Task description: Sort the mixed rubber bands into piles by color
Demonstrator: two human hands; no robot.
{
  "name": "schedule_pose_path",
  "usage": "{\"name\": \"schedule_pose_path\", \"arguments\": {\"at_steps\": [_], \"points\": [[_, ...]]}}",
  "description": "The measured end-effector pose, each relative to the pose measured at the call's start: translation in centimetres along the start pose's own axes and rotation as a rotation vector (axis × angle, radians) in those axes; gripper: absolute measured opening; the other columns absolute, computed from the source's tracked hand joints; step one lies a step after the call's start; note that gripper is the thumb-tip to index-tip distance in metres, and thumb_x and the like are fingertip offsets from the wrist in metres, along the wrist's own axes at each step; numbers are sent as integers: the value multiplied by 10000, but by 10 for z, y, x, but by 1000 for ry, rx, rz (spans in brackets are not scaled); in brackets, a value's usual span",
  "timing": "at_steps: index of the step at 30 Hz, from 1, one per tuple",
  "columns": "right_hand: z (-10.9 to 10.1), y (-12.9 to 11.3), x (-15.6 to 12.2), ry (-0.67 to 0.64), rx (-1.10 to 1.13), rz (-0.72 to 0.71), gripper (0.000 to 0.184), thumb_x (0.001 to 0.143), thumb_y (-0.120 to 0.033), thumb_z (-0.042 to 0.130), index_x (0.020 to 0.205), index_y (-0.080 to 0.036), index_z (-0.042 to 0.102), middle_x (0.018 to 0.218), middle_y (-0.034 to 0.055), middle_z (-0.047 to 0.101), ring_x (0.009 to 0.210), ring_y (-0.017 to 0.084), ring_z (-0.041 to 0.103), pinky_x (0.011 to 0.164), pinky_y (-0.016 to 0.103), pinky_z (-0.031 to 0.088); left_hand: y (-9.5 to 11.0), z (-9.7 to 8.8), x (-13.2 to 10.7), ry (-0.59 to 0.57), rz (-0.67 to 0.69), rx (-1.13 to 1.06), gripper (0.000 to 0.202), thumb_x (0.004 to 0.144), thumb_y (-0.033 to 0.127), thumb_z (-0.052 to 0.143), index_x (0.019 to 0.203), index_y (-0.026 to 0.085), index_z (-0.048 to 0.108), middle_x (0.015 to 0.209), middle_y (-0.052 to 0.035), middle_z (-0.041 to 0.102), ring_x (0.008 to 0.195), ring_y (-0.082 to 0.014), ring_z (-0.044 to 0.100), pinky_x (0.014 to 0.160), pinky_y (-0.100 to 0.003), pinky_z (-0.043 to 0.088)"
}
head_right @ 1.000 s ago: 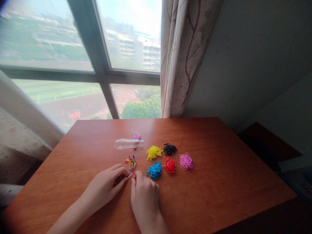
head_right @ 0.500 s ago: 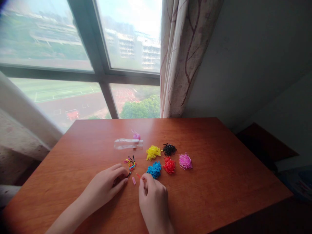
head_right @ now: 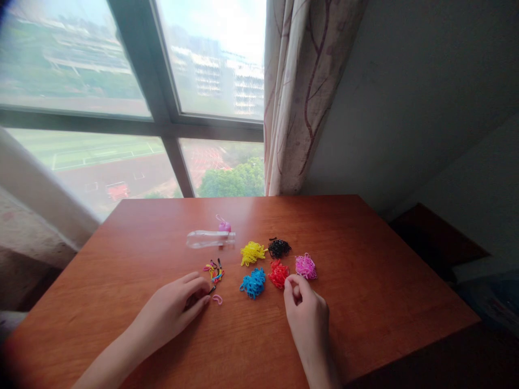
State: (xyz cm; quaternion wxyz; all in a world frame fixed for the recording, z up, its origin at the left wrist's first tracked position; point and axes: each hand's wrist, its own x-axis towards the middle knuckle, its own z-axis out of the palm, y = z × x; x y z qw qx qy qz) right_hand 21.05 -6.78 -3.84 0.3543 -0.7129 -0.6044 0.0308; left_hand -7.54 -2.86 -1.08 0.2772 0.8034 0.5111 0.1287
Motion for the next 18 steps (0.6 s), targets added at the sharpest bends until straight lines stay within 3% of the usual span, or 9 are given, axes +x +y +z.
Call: {"name": "schedule_pose_path", "arguments": {"at_steps": [18], "points": [[10,4,9,-41,-3,8,357,940,-460,468,835,-207,698,587,2,625,526,163,602,556,253,388,-1,0,0,-33,-11,40,133,912,256,452,859,238,572,910,-7,630,799,-171,610,693,-249,412]]}}
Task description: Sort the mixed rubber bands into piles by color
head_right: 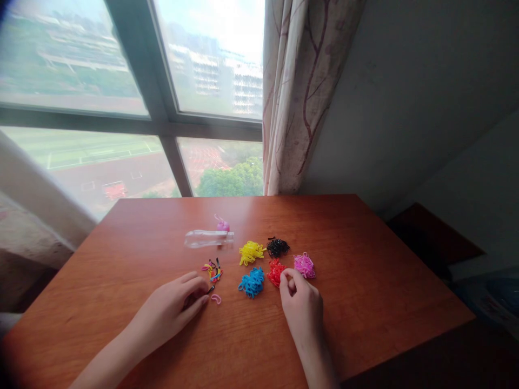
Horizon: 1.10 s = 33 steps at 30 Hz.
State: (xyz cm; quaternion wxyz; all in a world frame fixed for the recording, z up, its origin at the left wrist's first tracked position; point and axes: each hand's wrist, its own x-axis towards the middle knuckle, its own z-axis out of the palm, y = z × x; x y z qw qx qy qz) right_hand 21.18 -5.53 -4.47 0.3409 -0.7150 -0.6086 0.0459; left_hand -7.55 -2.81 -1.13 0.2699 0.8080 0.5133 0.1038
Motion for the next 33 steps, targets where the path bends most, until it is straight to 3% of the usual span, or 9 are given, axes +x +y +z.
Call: {"name": "schedule_pose_path", "arguments": {"at_steps": [10,15,25,33], "points": [[-6,-5,0,28,-30,-22,371,952,-460,463,849,-203,710,597,20,648,522,166,615,547,250,397,0,1,0,11,3,-20,138,914,261,456,855,232,577,902,-6,624,792,-171,606,686,-250,408],[-6,-20,-6,27,36,-73,317,956,-410,475,839,-206,688,576,-11,619,491,141,579,535,233,377,0,1,-1,6,4,-21,142,919,262,451,862,231,577,911,-4,628,787,-164,604,683,-246,410],[34,-74,-40,-206,221,-276,220,967,-225,450,854,-221,639,664,-19,634,593,142,593,601,237,340,-2,3,-1,25,3,-17,153,923,268,455,856,228,586,901,-12,633,778,-164,605,667,-237,415],[45,-79,-52,-267,205,-311,227,952,-190,431,811,-227,604,657,-17,628,609,150,588,596,255,304,-3,2,0,32,6,5,171,919,228,436,867,225,598,918,-25,644,828,-181,621,704,-247,440]]}}
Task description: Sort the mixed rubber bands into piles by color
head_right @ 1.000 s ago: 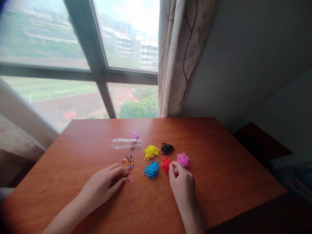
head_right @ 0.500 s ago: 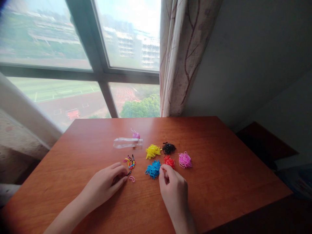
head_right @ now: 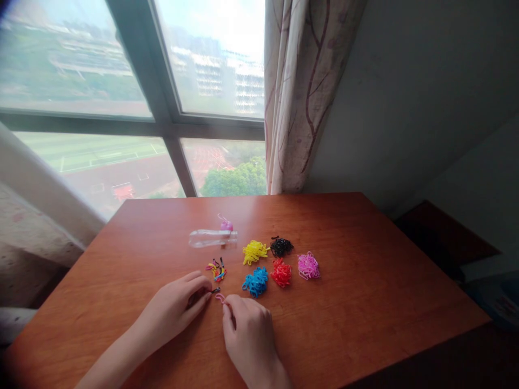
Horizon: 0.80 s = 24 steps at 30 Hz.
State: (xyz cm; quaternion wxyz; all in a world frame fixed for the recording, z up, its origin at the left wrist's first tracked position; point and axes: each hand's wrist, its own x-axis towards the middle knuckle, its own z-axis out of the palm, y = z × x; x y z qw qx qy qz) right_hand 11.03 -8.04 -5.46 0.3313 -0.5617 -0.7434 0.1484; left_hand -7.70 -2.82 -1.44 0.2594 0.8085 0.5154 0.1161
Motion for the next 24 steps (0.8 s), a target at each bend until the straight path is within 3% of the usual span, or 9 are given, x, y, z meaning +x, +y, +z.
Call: {"name": "schedule_pose_path", "arguments": {"at_steps": [7,12,18,24], "points": [[-1,0,-1,-8,26,-1,196,937,-175,448,837,-227,608,681,-17,644,625,148,594,598,252,308,0,1,2,77,24,-7,150,889,186,461,878,228,605,923,-11,641,738,-140,605,644,-220,427],[-1,0,0,1,47,-18,193,917,-165,457,848,-229,626,694,-14,663,618,148,603,584,257,300,13,-5,19,153,83,11,140,903,208,475,869,222,610,902,-5,640,667,-107,576,603,-200,414],[-2,-2,2,3,58,9,199,906,-166,467,829,-226,641,694,-11,674,611,142,615,579,245,315,49,-13,76,126,222,199,161,914,213,487,873,217,643,894,-16,649,692,-124,609,603,-214,429],[-1,-2,0,-14,60,7,199,917,-155,466,850,-219,642,731,-5,689,663,137,633,621,219,352,82,-7,136,74,303,258,151,865,212,538,908,235,680,944,-24,677,786,-170,661,649,-251,468]]}}
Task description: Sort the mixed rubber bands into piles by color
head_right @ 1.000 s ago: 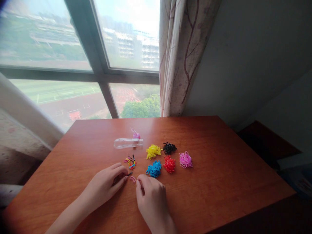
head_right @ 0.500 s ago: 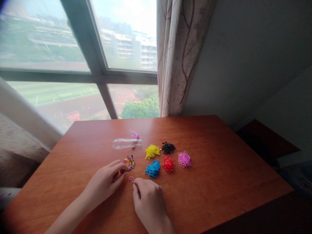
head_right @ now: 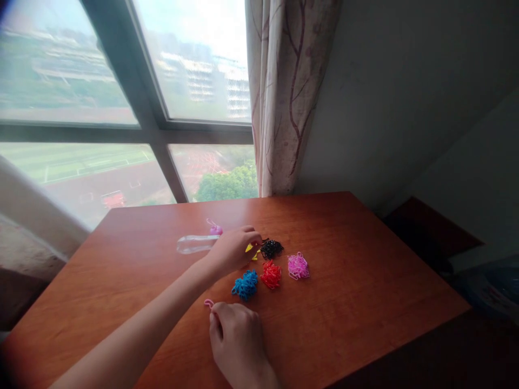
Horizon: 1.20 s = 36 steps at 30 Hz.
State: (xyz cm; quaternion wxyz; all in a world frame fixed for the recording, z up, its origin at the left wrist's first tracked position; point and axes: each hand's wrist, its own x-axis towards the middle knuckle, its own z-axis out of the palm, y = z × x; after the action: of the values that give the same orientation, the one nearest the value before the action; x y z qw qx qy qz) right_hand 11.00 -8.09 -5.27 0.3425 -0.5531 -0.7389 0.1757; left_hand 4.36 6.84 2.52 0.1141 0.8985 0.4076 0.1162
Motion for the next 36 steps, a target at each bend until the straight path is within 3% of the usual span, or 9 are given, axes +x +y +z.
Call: {"name": "schedule_pose_path", "arguments": {"at_steps": [13,20,25,30,36], "points": [[0,0,1,-13,-16,34,187,901,-170,463,827,-232,623,726,-22,676,658,142,624,604,243,320,19,16,51,-139,67,101,240,891,222,508,945,180,737,971,-136,698,870,-255,694,718,-331,521],[0,-1,1,-40,-19,44,171,897,-168,475,830,-229,620,727,-21,676,662,142,624,609,241,320,24,15,53,-131,64,69,216,875,253,545,940,188,741,966,-123,706,845,-237,697,701,-310,514],[-2,-2,1,-20,-25,30,183,911,-164,465,810,-229,602,699,-23,662,636,137,609,596,244,307,12,-5,25,-71,32,14,203,890,251,522,938,209,715,970,-76,695,813,-194,671,685,-282,494],[-2,-3,1,6,-38,20,194,922,-153,457,812,-228,598,714,-17,674,642,138,621,594,244,307,-12,-25,-28,-28,-31,-25,173,892,263,523,907,208,687,918,-42,690,740,-158,631,645,-253,450],[0,-2,2,21,-99,9,188,931,-164,457,835,-239,599,696,-19,664,617,155,622,569,271,287,-39,-20,-95,9,-162,-96,195,910,256,474,846,218,654,851,-23,684,750,-166,626,645,-246,422]]}}
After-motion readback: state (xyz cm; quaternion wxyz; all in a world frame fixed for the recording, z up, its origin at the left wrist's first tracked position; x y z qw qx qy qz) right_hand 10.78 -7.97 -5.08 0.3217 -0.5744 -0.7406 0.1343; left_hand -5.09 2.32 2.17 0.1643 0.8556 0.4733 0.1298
